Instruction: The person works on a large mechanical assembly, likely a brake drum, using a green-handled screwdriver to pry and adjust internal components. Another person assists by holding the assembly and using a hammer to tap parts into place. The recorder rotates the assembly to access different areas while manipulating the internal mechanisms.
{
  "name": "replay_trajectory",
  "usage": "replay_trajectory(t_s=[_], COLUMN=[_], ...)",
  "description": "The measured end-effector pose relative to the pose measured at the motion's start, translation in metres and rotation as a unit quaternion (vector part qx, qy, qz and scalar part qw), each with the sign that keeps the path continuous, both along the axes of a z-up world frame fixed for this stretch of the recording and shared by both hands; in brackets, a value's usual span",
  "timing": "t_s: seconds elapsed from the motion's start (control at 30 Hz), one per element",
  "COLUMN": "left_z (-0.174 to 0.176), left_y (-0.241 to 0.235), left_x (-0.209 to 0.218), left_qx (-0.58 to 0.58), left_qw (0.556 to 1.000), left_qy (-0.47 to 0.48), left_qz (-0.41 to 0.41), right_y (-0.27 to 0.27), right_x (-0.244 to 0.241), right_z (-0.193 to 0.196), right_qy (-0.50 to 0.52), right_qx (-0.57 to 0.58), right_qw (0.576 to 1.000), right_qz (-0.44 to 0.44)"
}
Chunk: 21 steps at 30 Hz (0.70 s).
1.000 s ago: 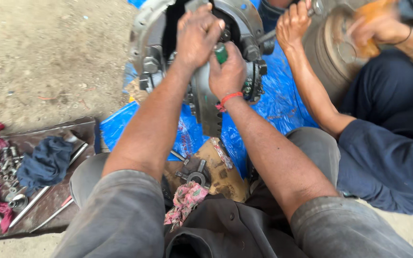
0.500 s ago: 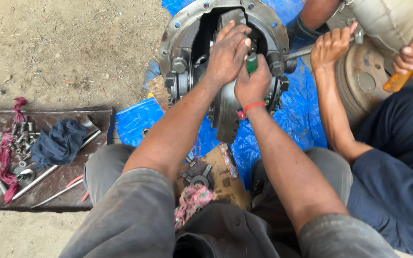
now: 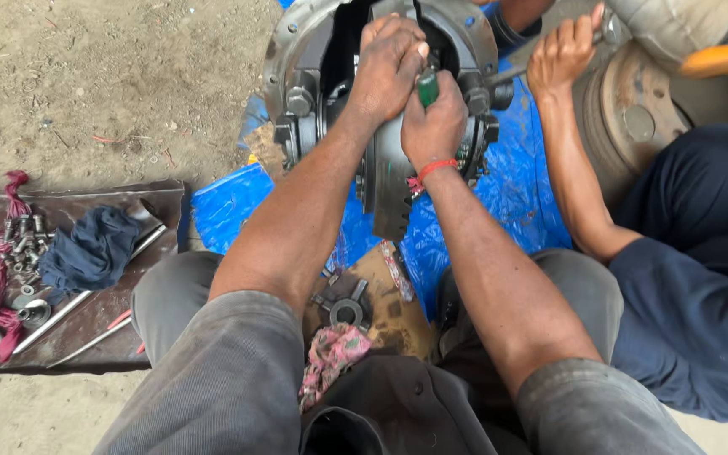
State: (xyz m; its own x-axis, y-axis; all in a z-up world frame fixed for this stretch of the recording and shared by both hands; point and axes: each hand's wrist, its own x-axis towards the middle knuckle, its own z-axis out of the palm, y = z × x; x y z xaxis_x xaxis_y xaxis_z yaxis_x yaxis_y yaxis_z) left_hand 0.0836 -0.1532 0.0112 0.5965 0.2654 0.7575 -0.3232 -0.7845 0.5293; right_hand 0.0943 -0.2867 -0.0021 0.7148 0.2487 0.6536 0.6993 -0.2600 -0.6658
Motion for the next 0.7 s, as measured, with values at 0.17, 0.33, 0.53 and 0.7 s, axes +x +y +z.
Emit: replay_trajectory(t_s=[0.17, 0.33, 0.53, 0.7], left_z=[0.007, 0.001, -0.023, -0.030], left_y=[0.000, -0.005, -0.008, -0.017], left_x=[-0.007, -0.007, -0.004, -0.092], left_qx=[0.006, -0.020, 0.017, -0.048], left_qw=[1.000, 0.999, 0.999, 0.991], left_qy=[0.022, 0.041, 0.004, 0.125], left_qz=[-0.016, 0.000, 0.043, 0.008], right_y=[0.004, 0.004, 0.002, -0.028], right_x=[0.004, 0.004, 0.013, 0.024], right_z=[0.000, 0.000, -0.015, 0.017], right_qy=[0.013, 0.027, 0.031, 0.170], right_qx=[0.006, 0.027, 0.014, -0.110], right_qw=[1.000, 0.999, 0.999, 0.978], right_qz=[-0.003, 0.031, 0.036, 0.049])
